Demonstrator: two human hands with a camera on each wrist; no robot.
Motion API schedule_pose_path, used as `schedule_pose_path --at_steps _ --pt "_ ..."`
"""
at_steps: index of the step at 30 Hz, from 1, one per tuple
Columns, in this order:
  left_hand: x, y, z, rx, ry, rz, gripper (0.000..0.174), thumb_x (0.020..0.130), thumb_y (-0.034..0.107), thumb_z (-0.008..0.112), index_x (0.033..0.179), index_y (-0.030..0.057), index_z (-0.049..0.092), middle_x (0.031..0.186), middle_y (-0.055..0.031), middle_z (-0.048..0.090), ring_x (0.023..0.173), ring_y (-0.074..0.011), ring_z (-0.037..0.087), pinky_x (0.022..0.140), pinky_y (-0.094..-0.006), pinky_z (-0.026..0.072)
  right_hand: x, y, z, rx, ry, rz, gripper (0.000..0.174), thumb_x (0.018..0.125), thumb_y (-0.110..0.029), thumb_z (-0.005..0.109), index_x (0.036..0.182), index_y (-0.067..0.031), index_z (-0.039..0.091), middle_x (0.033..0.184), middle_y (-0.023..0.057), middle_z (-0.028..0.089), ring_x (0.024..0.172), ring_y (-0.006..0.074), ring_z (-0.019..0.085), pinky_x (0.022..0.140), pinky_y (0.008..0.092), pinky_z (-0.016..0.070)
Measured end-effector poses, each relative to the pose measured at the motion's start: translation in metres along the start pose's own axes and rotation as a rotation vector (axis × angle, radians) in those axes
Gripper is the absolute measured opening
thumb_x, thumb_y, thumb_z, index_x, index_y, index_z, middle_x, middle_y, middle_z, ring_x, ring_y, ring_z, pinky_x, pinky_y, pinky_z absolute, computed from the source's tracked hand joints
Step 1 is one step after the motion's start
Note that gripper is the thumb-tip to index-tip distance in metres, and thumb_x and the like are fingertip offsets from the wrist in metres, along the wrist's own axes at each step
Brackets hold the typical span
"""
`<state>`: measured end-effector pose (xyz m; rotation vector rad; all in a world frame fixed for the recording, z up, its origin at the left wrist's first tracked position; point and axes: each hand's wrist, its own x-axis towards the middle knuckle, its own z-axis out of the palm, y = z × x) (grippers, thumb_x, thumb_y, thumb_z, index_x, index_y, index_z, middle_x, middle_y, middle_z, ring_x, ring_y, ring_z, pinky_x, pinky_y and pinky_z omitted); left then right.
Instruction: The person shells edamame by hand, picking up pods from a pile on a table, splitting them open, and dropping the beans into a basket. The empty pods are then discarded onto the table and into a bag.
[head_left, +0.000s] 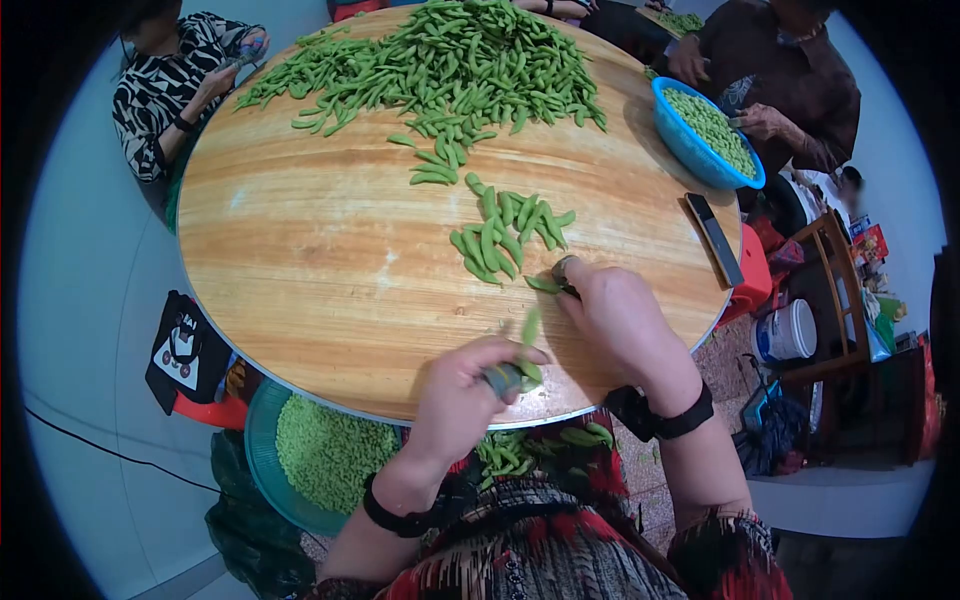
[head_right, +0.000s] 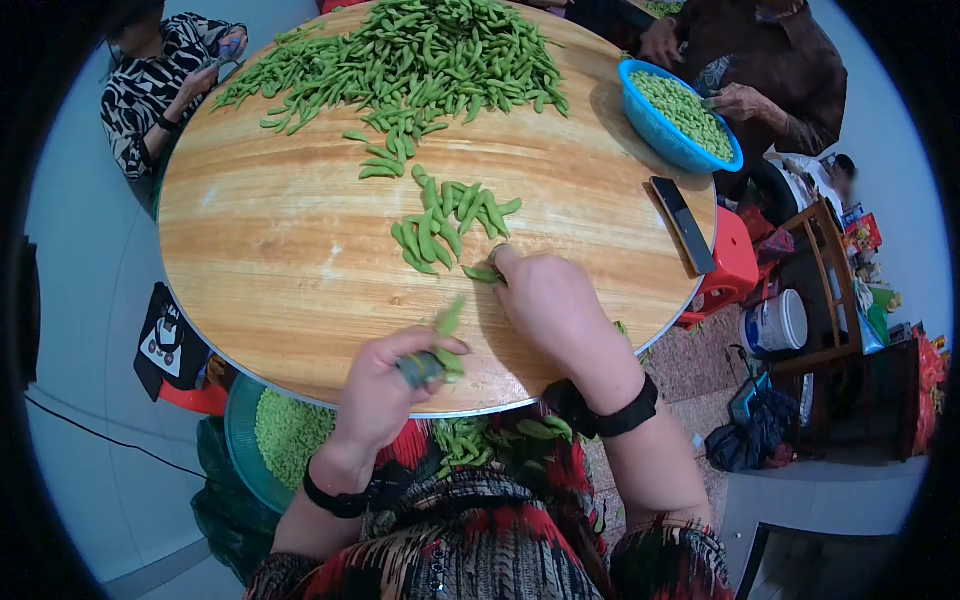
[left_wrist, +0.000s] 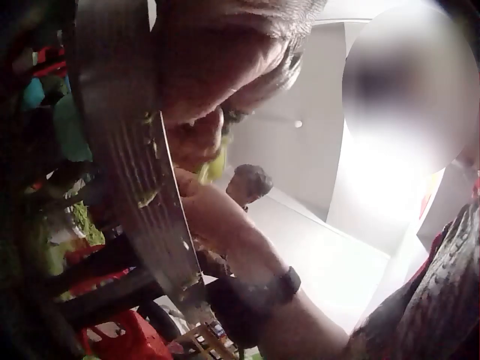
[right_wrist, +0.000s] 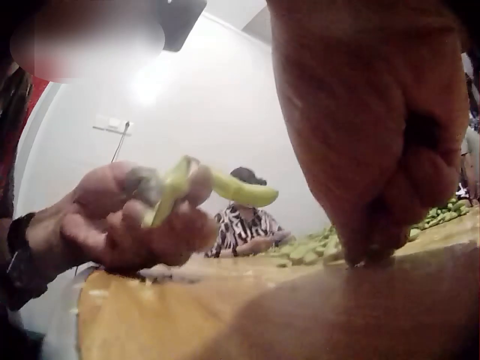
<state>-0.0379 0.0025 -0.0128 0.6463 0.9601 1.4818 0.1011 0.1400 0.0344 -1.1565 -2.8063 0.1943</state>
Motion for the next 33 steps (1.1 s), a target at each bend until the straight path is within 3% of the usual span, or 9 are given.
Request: schedule_pose_path --at_steps 3,6,10,14,16,20,23,26,33 --pt "-0.009 -0.001 0.002 0.87 -0.277 0.242 0.028 0.081 -0.005 0.05 0.106 0.0012 0.059 0.096 -0.0136 0.063 0.078 -0.0233 0.06 0.072 -0.0293 0.0469 -0.008 0.006 0.006 0.089 0.131 0.001 0.016 0.079 -0.015 0.059 0.085 -0.0007 0.055 0.065 0.0195 0.058 0.064 0.0347 0.059 0.058 0.0445 0.0459" --pt "-0.026 0.025 0.022 0.956 -0.412 0.324 0.027 0.08 -0.001 0.053 0.106 0.0027 0.06 0.096 -0.0165 0.062 0.084 -0.0283 0.062 0.073 -0.0312 0.0475 -0.014 0.016 0.015 0.457 0.168 0.048 0.015 0.08 -0.014 0.06 0.08 0.0001 0.057 0.06 0.0118 0.055 0.055 0.0227 0.054 0.052 0.036 0.0423" --pt "-0.024 0.029 0.026 0.858 -0.422 0.287 0.028 0.078 0.008 0.065 0.105 0.0021 0.061 0.089 -0.0127 0.065 0.076 -0.0203 0.063 0.067 -0.0273 0.0478 -0.033 0.001 -0.008 1.256 -0.135 0.306 0.014 0.083 -0.015 0.061 0.082 -0.0006 0.061 0.062 -0.0046 0.051 0.057 0.0039 0.04 0.05 0.0227 0.0337" --pt "-0.02 0.024 0.038 0.821 -0.298 0.235 0.029 0.078 0.009 0.068 0.105 -0.0001 0.061 0.09 -0.0087 0.065 0.069 -0.0102 0.058 0.063 -0.0225 0.0456 -0.044 -0.002 -0.011 1.491 -0.134 0.233 0.012 0.083 -0.012 0.061 0.089 -0.0014 0.062 0.073 -0.0057 0.055 0.065 0.0022 0.045 0.057 0.0197 0.0381" --pt "-0.009 0.012 0.042 0.606 0.195 0.268 0.024 0.08 0.004 0.065 0.103 -0.0012 0.062 0.089 -0.0036 0.064 0.065 -0.0059 0.052 0.059 -0.0191 0.0432 -0.049 -0.003 -0.01 1.468 -0.149 0.219 0.012 0.084 -0.012 0.06 0.09 -0.0013 0.06 0.074 -0.0043 0.056 0.067 0.0026 0.047 0.059 0.019 0.0396" --pt "0.002 0.001 0.04 -0.141 0.153 0.127 0.015 0.08 0.001 0.063 0.094 -0.0026 0.062 0.081 -0.0018 0.06 0.067 -0.0088 0.053 0.064 -0.0228 0.0435 -0.055 -0.011 -0.002 1.322 -0.086 0.007 0.016 0.09 -0.017 0.054 0.085 -0.002 0.056 0.071 -0.0026 0.054 0.062 0.0034 0.046 0.054 0.0196 0.0383" --pt "0.003 -0.002 0.036 -0.109 0.215 0.146 0.011 0.083 0.001 0.06 0.093 -0.0028 0.063 0.078 -0.0031 0.06 0.067 -0.0086 0.053 0.063 -0.0217 0.0419 -0.059 -0.006 -0.007 1.69 -0.554 0.19 0.022 0.097 -0.02 0.04 0.086 -0.0045 0.05 0.064 -0.0035 0.045 0.05 0.0036 0.033 0.044 0.0187 0.0259" --pt "0.003 -0.003 0.04 -0.072 0.239 0.182 0.015 0.084 0.007 0.06 0.095 -0.0027 0.061 0.08 -0.0044 0.06 0.059 -0.0032 0.048 0.049 -0.0146 0.032 -0.062 -0.006 -0.006 1.842 -0.638 0.222 0.021 0.097 -0.02 0.04 0.086 -0.0054 0.05 0.066 -0.0028 0.047 0.05 0.003 0.033 0.043 0.018 0.0256" --pt "0.001 -0.007 0.042 -0.098 0.239 0.208 0.014 0.079 0.001 0.06 0.092 -0.0022 0.059 0.083 -0.0037 0.058 0.063 -0.0055 0.049 0.053 -0.015 0.0355 -0.06 -0.012 0.004 1.832 -0.566 0.293 0.019 0.097 -0.018 0.04 0.085 -0.0063 0.049 0.067 -0.0025 0.047 0.048 0.0018 0.032 0.042 0.0165 0.0234"
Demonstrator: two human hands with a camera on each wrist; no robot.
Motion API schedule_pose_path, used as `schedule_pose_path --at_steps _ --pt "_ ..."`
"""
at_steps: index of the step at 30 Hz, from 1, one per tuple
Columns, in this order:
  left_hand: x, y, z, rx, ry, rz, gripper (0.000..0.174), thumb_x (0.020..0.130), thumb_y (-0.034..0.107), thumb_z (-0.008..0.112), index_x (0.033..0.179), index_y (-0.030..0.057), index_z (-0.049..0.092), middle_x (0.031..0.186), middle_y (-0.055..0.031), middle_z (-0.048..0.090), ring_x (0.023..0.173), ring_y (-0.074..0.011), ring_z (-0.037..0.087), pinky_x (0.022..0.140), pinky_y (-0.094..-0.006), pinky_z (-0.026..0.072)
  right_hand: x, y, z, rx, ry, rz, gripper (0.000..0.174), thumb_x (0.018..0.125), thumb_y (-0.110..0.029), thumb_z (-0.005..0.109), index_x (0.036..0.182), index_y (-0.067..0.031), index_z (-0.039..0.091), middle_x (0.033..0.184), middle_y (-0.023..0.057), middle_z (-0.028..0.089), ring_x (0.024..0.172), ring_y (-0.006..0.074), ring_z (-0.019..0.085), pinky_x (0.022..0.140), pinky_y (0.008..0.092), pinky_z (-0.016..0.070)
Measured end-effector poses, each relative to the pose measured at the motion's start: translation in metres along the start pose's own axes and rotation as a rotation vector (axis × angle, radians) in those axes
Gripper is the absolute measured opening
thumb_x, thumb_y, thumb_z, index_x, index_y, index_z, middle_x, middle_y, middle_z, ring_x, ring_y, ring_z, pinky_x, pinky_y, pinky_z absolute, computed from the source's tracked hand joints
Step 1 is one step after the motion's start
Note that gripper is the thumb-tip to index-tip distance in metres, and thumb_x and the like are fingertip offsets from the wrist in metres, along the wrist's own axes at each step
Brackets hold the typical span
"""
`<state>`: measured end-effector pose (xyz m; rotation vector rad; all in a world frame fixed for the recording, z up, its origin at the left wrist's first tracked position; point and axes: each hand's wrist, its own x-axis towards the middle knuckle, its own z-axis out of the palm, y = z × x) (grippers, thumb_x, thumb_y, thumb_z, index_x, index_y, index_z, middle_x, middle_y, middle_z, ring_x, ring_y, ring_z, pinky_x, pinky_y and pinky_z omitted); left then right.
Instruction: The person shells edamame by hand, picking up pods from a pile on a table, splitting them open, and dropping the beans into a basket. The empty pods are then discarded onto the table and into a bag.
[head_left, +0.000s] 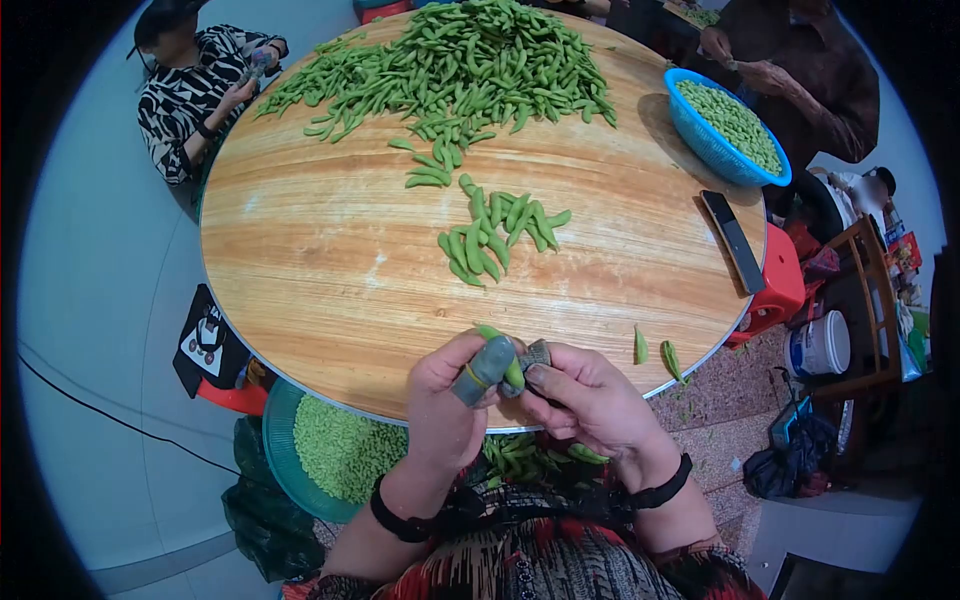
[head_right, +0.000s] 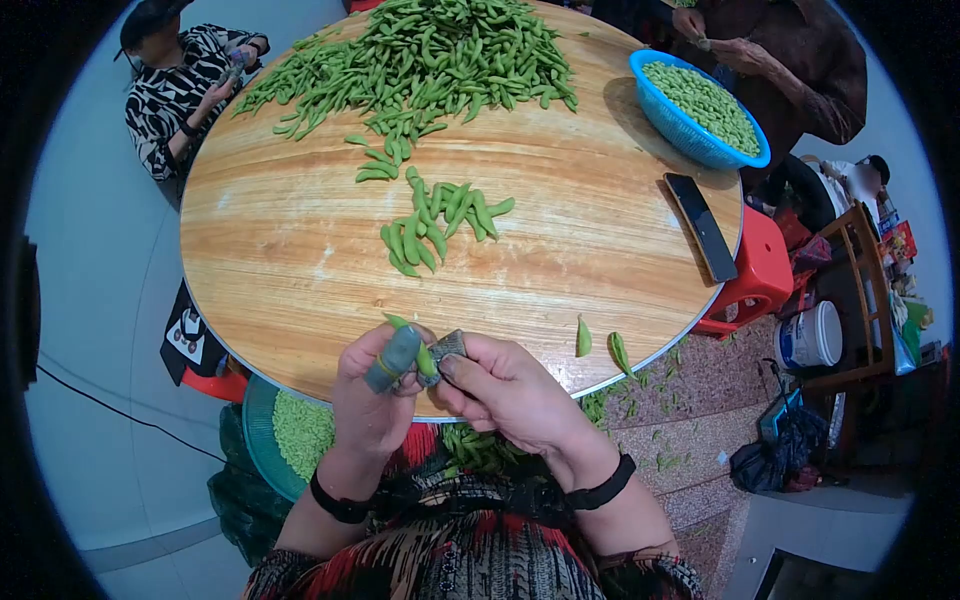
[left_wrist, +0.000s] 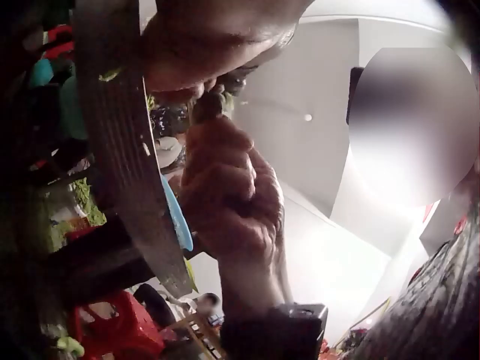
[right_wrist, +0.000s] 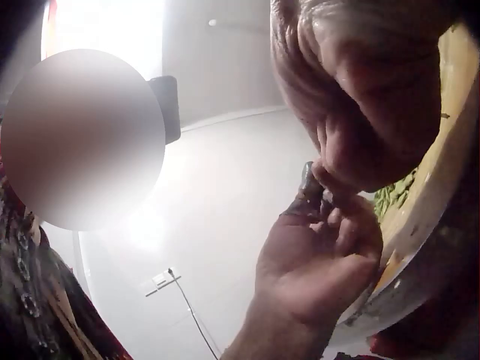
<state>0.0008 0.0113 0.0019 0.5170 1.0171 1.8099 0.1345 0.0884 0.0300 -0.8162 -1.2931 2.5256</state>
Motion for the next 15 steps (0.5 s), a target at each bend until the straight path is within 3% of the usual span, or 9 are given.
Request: schedule_pose_path --at_steps 3,5,6,8,12,14,15 --pt "0.002 -0.002 -0.008 -0.152 -0.154 -0.088 0.018 0.076 -0.002 0.06 0.094 -0.001 0.058 0.084 -0.0023 0.057 0.066 -0.006 0.05 0.055 -0.0152 0.0364 0.003 0.006 -0.003 0.125 -0.022 0.028 0.018 0.095 -0.017 0.043 0.084 -0.006 0.051 0.065 -0.0031 0.048 0.048 0.0022 0.035 0.042 0.017 0.0254" --pt "0.002 -0.003 -0.007 0.163 -0.143 0.007 0.021 0.076 -0.003 0.059 0.096 -0.0001 0.057 0.083 -0.0018 0.056 0.069 -0.0053 0.05 0.057 -0.0147 0.0366 0.009 0.015 -0.003 -0.233 0.126 -0.168 0.018 0.093 -0.016 0.047 0.08 -0.0061 0.052 0.061 -0.0039 0.048 0.049 0.0022 0.039 0.043 0.0175 0.0278" --pt "0.004 -0.007 -0.008 0.16 -0.141 0.007 0.021 0.076 -0.003 0.059 0.096 -0.0001 0.057 0.083 -0.0018 0.056 0.069 -0.0053 0.05 0.057 -0.0147 0.0366 0.012 0.018 -0.004 -0.235 0.125 -0.166 0.018 0.093 -0.016 0.047 0.08 -0.0061 0.052 0.061 -0.0039 0.048 0.049 0.0022 0.039 0.043 0.0175 0.0278" --pt "0.009 -0.016 -0.011 0.619 -0.083 0.263 0.024 0.076 -0.006 0.057 0.099 -0.0004 0.056 0.081 -0.0013 0.056 0.067 -0.0048 0.05 0.054 -0.0144 0.0356 0.017 0.021 -0.005 -0.704 0.344 -0.485 0.02 0.092 -0.016 0.05 0.074 -0.0061 0.051 0.058 -0.0047 0.048 0.049 0.002 0.04 0.043 0.018 0.0287" --pt "0.006 -0.007 -0.008 0.573 0.015 0.134 0.017 0.08 0.003 0.063 0.096 -0.0007 0.059 0.075 0.0009 0.057 0.066 -0.005 0.052 0.06 -0.0209 0.0433 0.018 0.009 -0.002 -0.46 0.286 -0.331 0.021 0.092 -0.016 0.05 0.074 -0.0045 0.052 0.058 -0.004 0.048 0.05 0.0028 0.041 0.044 0.0189 0.0309" --pt "0.008 -0.005 -0.009 0.348 -0.016 0.027 0.02 0.082 -0.002 0.051 0.102 -0.0013 0.057 0.078 -0.0007 0.056 0.06 -0.0053 0.048 0.048 -0.0137 0.0324 0.015 0.0 -0.001 -0.12 0.193 -0.076 0.022 0.092 -0.017 0.05 0.075 -0.003 0.054 0.059 -0.0044 0.049 0.052 0.0023 0.043 0.046 0.0188 0.0337" --pt "0.008 -0.004 -0.012 0.345 -0.015 0.028 0.02 0.082 -0.002 0.051 0.102 -0.0013 0.057 0.078 -0.0007 0.056 0.06 -0.0053 0.048 0.048 -0.0137 0.0324 0.017 -0.001 -0.002 -0.123 0.193 -0.074 0.022 0.092 -0.017 0.05 0.075 -0.003 0.054 0.059 -0.0044 0.049 0.052 0.0023 0.043 0.046 0.0188 0.0337"
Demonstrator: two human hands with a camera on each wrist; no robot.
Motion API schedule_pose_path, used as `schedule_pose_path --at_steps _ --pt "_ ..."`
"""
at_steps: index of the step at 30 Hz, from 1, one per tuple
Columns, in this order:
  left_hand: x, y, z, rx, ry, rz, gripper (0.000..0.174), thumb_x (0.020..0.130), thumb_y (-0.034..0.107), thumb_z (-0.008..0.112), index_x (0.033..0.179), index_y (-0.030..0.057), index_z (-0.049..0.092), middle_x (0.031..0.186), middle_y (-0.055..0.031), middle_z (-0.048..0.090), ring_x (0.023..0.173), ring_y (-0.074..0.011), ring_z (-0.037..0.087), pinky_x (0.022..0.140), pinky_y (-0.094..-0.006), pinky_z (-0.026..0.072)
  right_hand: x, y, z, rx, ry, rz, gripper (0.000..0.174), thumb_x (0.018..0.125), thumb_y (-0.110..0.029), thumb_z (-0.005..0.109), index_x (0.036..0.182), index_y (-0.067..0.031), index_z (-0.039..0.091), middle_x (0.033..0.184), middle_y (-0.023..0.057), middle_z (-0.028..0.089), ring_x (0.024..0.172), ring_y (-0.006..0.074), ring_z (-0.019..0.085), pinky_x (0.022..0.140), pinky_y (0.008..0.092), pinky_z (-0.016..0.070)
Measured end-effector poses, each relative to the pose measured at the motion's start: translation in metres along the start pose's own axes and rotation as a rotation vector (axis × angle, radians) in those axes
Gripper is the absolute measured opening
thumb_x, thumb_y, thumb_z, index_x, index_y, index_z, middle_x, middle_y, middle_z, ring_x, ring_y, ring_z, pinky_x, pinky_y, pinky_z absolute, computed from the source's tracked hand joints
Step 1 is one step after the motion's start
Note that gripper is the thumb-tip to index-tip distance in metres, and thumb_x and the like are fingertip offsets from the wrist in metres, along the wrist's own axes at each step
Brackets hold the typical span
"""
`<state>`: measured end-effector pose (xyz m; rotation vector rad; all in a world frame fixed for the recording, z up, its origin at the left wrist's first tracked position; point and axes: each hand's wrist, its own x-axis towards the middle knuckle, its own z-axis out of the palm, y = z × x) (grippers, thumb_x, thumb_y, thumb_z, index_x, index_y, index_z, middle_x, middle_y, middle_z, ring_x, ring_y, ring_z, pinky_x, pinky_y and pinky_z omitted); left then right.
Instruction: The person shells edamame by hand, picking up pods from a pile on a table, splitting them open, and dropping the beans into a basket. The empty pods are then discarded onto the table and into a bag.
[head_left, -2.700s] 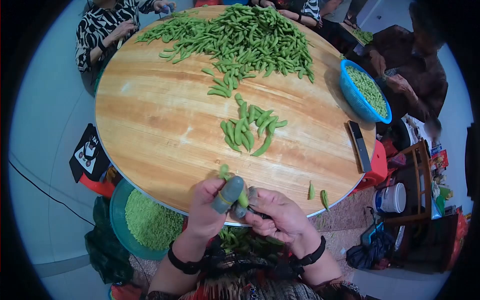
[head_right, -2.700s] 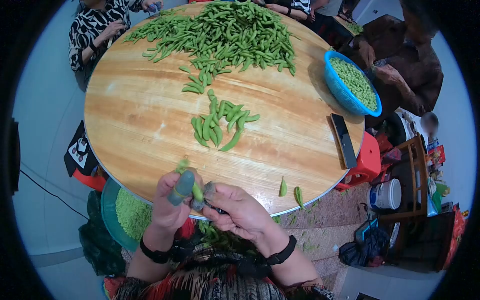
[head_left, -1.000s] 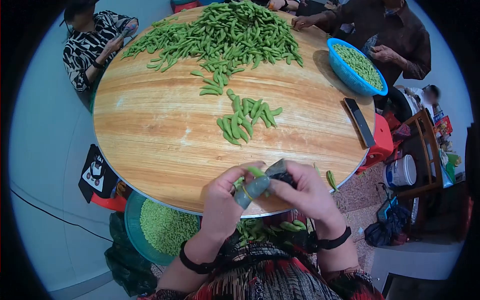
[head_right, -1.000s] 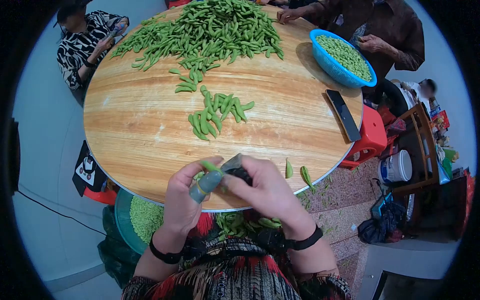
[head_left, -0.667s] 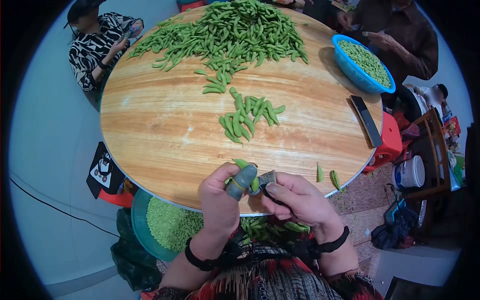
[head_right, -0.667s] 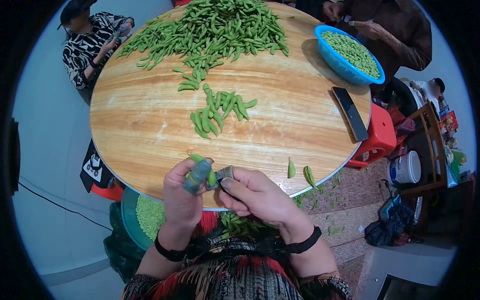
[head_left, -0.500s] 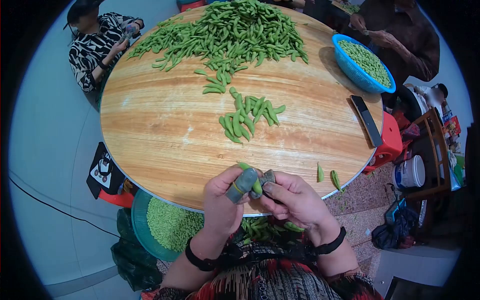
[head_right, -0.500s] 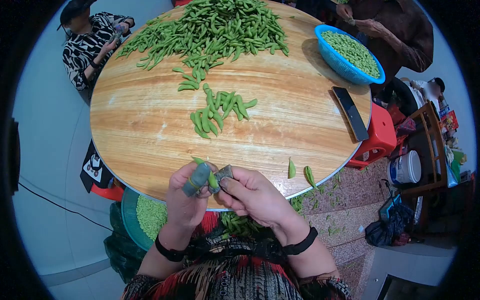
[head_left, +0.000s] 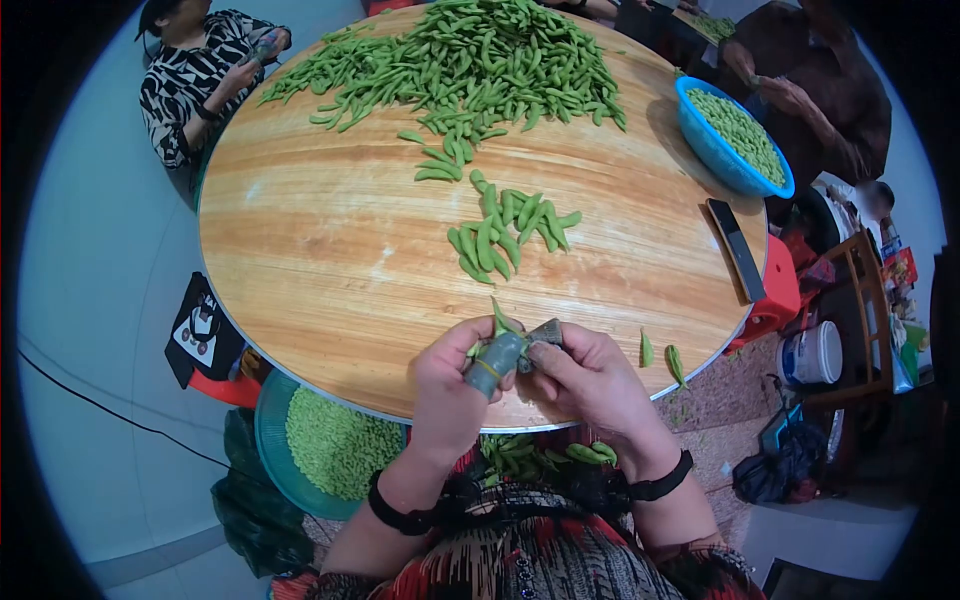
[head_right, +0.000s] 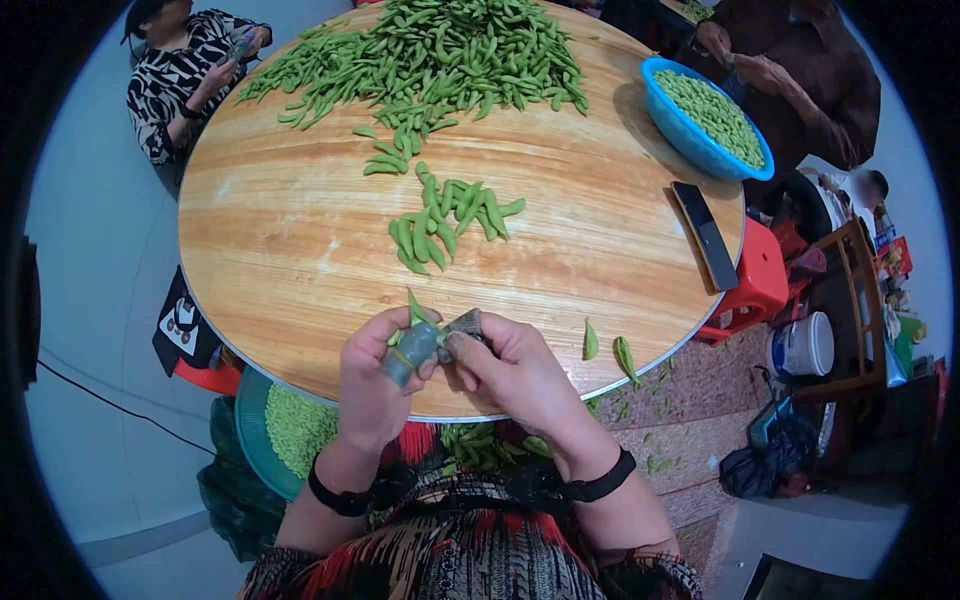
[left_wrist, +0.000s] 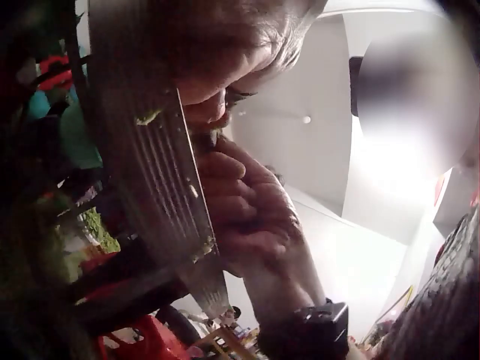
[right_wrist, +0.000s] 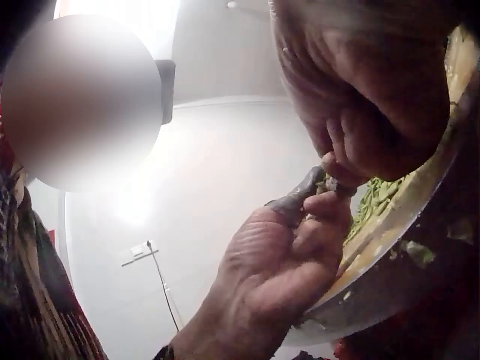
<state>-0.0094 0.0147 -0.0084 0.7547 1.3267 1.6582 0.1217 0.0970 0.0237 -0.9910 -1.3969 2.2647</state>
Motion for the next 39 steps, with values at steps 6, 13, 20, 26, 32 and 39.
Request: schedule_pose_path --at_steps 6,13,20,26,32,39 --pt "0.004 0.003 -0.009 -0.443 0.007 -0.077 0.019 0.084 -0.001 0.047 0.099 -0.0041 0.058 0.079 -0.0043 0.056 0.061 -0.0051 0.046 0.047 -0.0131 0.0289 0.027 -0.042 0.002 -1.151 0.151 -0.514 0.023 0.084 -0.021 0.055 0.078 0.001 0.055 0.071 0.0234 0.057 0.066 0.04 0.057 0.059 0.0453 0.0442" --pt "-0.003 0.004 -0.001 -0.13 -0.157 -0.104 0.023 0.083 -0.005 0.048 0.101 -0.0025 0.061 0.091 -0.0066 0.062 0.073 -0.0089 0.053 0.062 -0.0183 0.041 0.092 -0.048 -0.005 -1.578 0.258 -0.507 0.019 0.077 -0.015 0.058 0.082 0.003 0.055 0.071 0.0236 0.06 0.071 0.0394 0.059 0.066 0.047 0.0474" --pt "-0.014 0.006 0.005 0.262 -0.427 0.184 0.02 0.078 0.002 0.064 0.099 0.0029 0.066 0.086 -0.0059 0.061 0.082 -0.0152 0.058 0.077 -0.0235 0.0437 0.067 -0.034 -0.019 -1.456 0.227 -0.574 0.023 0.076 -0.018 0.062 0.081 0.0033 0.055 0.07 0.0236 0.059 0.066 0.0388 0.058 0.061 0.0426 0.047" --pt "-0.006 0.014 0.002 0.514 -0.029 0.35 0.023 0.079 0.002 0.063 0.102 0.0041 0.065 0.081 -0.0055 0.059 0.075 -0.0135 0.055 0.068 -0.0249 0.0431 0.053 -0.03 -0.019 -1.15 0.342 -0.515 0.024 0.075 -0.022 0.06 0.08 0.0016 0.056 0.071 0.0235 0.059 0.069 0.039 0.06 0.062 0.0452 0.0473" --pt "0.002 0.017 0.004 0.611 0.053 0.433 0.029 0.077 -0.002 0.063 0.106 0.0032 0.063 0.076 -0.0071 0.055 0.069 -0.0163 0.053 0.067 -0.0263 0.0442 0.06 -0.034 -0.009 -1.486 0.268 -0.448 0.021 0.076 -0.021 0.059 0.082 0.0 0.058 0.074 0.0226 0.061 0.072 0.0372 0.061 0.063 0.0452 0.0486" --pt "-0.002 0.01 0.01 0.707 0.043 0.512 0.043 0.066 -0.013 0.059 0.106 0.0017 0.062 0.077 -0.0092 0.057 0.069 -0.0186 0.055 0.062 -0.0266 0.0452 0.02 -0.027 -0.022 -0.477 -0.11 -0.097 0.021 0.084 -0.021 0.062 0.087 -0.0003 0.061 0.065 -0.001 0.055 0.058 0.0054 0.047 0.052 0.022 0.0382"
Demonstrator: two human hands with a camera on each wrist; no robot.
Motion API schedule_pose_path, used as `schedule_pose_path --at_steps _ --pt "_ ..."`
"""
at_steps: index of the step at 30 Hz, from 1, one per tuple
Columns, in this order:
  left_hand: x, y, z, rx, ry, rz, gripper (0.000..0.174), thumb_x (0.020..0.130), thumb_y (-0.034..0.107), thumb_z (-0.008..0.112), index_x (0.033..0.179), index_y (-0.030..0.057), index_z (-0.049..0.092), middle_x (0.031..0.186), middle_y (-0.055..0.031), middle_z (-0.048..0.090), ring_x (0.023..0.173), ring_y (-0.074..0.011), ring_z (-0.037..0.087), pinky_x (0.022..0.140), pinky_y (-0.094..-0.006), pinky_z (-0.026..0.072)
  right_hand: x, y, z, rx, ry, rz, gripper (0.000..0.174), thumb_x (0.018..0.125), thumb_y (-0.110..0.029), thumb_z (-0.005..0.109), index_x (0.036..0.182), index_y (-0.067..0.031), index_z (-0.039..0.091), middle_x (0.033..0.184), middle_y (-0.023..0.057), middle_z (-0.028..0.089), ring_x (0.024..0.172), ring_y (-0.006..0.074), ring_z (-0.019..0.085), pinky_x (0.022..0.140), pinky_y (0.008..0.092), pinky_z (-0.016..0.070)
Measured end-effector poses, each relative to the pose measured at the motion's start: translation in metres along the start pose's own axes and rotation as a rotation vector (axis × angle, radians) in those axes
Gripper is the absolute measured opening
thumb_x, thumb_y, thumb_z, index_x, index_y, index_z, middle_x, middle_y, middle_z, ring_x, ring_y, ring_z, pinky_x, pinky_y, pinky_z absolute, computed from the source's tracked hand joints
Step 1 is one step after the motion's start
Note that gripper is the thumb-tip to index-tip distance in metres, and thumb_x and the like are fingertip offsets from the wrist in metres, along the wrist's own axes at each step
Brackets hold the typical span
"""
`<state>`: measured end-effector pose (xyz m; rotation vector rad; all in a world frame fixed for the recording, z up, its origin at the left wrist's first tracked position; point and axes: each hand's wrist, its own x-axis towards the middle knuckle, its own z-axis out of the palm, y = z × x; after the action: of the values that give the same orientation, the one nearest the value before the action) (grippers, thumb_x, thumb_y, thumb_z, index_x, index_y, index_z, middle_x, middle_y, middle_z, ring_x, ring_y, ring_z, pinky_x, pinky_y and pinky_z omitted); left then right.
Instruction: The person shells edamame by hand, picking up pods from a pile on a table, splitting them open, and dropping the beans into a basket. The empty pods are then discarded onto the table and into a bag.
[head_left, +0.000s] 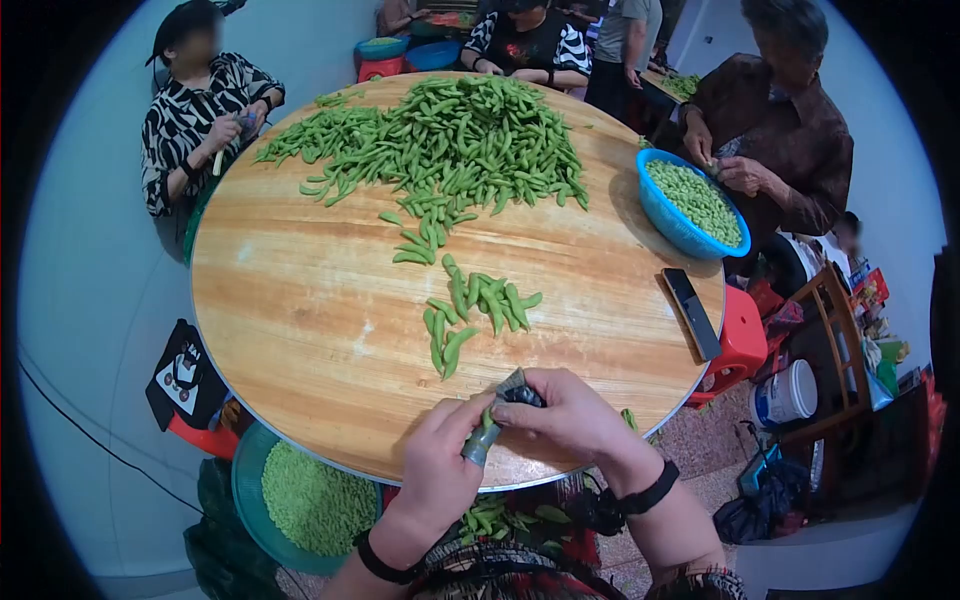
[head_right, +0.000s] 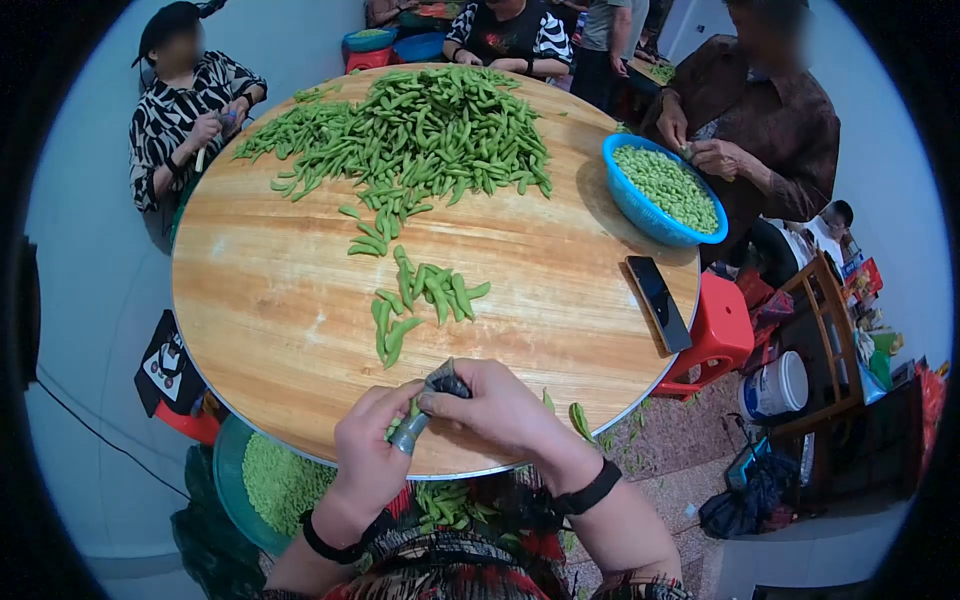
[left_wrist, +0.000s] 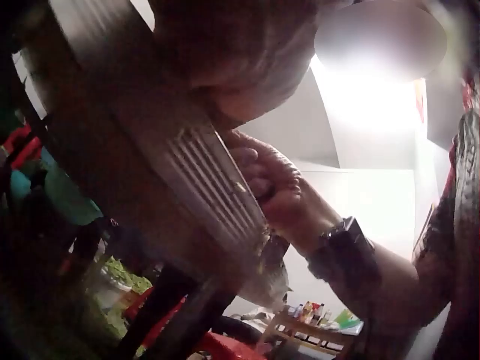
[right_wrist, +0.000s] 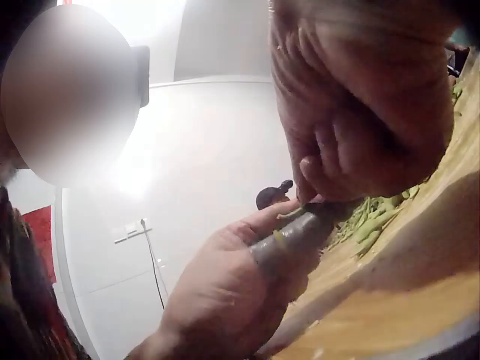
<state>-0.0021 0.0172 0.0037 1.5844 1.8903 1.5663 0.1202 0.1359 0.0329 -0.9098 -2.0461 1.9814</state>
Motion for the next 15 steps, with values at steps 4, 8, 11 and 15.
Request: schedule_pose_path --at_steps 4,8,11,15 --pt "-0.001 -0.005 -0.002 -0.607 -0.002 -0.426 0.028 0.076 -0.006 0.057 0.102 0.0021 0.063 0.076 -0.0019 0.058 0.056 -0.0063 0.046 0.046 -0.0184 0.0335 -0.014 0.001 0.013 -0.131 0.263 -0.205 0.019 0.091 -0.02 0.052 0.089 -0.0021 0.056 0.067 -0.0013 0.053 0.057 0.006 0.045 0.051 0.0218 0.0367" --pt "-0.001 -0.005 -0.004 -0.941 0.064 -0.595 0.015 0.083 0.002 0.056 0.096 -0.0031 0.063 0.077 -0.0016 0.059 0.053 -0.0008 0.04 0.043 -0.0149 0.0224 -0.024 -0.001 0.021 0.226 -0.063 -0.003 0.024 0.096 -0.021 0.04 0.079 -0.0066 0.046 0.062 -0.0037 0.042 0.052 0.0043 0.035 0.045 0.0201 0.0279" --pt "0.0 -0.004 -0.007 -0.967 0.041 -0.597 0.014 0.082 0.001 0.056 0.094 -0.0029 0.063 0.079 -0.0029 0.06 0.054 -0.0012 0.04 0.043 -0.0147 0.023 -0.027 -0.004 0.022 0.366 -0.135 0.032 0.023 0.097 -0.021 0.04 0.078 -0.0078 0.046 0.061 -0.0049 0.04 0.05 0.0033 0.032 0.043 0.0187 0.0243" --pt "-0.002 -0.006 -0.001 -0.798 0.046 -0.465 0.013 0.081 -0.001 0.057 0.09 -0.0012 0.066 0.085 -0.0041 0.063 0.063 -0.0031 0.048 0.052 -0.0164 0.0324 -0.024 0.005 0.023 0.428 -0.147 0.038 0.022 0.097 -0.02 0.041 0.081 -0.007 0.048 0.064 -0.0041 0.043 0.049 0.0026 0.032 0.041 0.0174 0.0235"
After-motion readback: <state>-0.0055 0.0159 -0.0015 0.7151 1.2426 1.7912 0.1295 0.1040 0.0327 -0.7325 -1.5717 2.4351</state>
